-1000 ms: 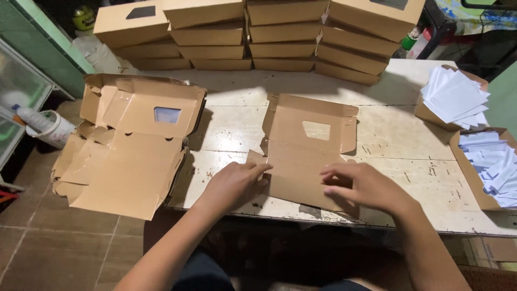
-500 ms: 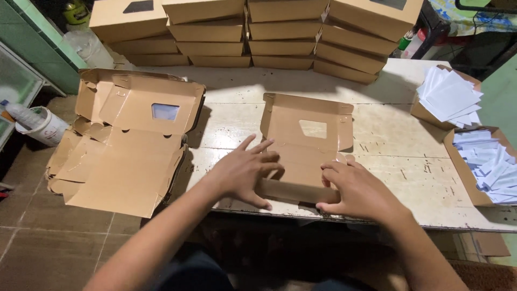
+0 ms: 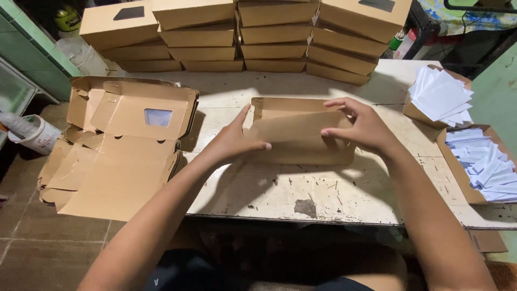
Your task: Assembling cardboard boxes by folding flat sheets, tucking in the flaps, and placing paper inserts inside.
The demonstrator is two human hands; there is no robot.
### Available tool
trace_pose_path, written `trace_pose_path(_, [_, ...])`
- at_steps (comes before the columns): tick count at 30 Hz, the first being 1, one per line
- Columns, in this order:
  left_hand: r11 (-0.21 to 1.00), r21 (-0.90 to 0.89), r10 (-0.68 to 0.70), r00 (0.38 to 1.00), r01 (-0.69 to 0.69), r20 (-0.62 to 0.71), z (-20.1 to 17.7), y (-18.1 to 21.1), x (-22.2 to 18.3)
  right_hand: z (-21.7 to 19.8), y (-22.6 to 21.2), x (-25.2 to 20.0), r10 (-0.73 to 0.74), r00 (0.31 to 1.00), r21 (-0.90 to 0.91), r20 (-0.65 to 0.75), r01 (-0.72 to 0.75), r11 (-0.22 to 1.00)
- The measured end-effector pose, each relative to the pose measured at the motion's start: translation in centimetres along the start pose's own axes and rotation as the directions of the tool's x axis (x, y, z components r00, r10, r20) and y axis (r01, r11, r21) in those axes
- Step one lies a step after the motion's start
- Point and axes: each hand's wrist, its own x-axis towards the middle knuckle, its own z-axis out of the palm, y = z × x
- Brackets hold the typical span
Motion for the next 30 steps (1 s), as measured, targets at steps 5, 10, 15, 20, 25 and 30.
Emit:
trace_pose_path(5, [0.992, 0.123, 0.017, 0.991, -0.001, -0.132, 0.3, 0.9, 1.6, 1.6, 1.8, 2.3, 0.036, 0.999, -0.036, 0.007, -0.036, 0.999])
trace_pose_path(10, [0.9, 0.436, 0.054, 0.993, -0.002, -0.108, 2.4, -2.8, 7.3, 3.5, 2.6, 3.3, 0.135, 0.987, -0.229, 0.085, -0.113, 0.967])
trace_pose_path(15, [0.897, 0.435, 0.137, 0.984, -0.074, -0.115, 0.5, 0.6, 4.3, 1.7, 2.4, 3.0, 0.076, 0.989, -0.265, 0.125, -0.041, 0.963])
trace_pose_path(20, [0.791, 0.345, 0.525, 0.85, -0.504, 0.038, -2.0, 2.9, -2.4, -2.9, 1.4, 0.7, 0.04, 0.975, 0.183, 0.217, -0.081, 0.98])
trace_pose_path(25, [0.73, 0.119, 0.642, 0.735, -0.673, 0.218, -0.4, 2.8, -6.1, 0.5, -4.4, 1.3, 0.348, 0.933, -0.183, 0.09, -0.328, 0.927])
trace_pose_path(30, [0.923, 0.077, 0.314, 0.853, -0.377, 0.417, -0.6, 4.0, -6.6, 5.2, 0.7, 2.7, 0.138, 0.936, -0.712, 0.323, 0.145, 0.687])
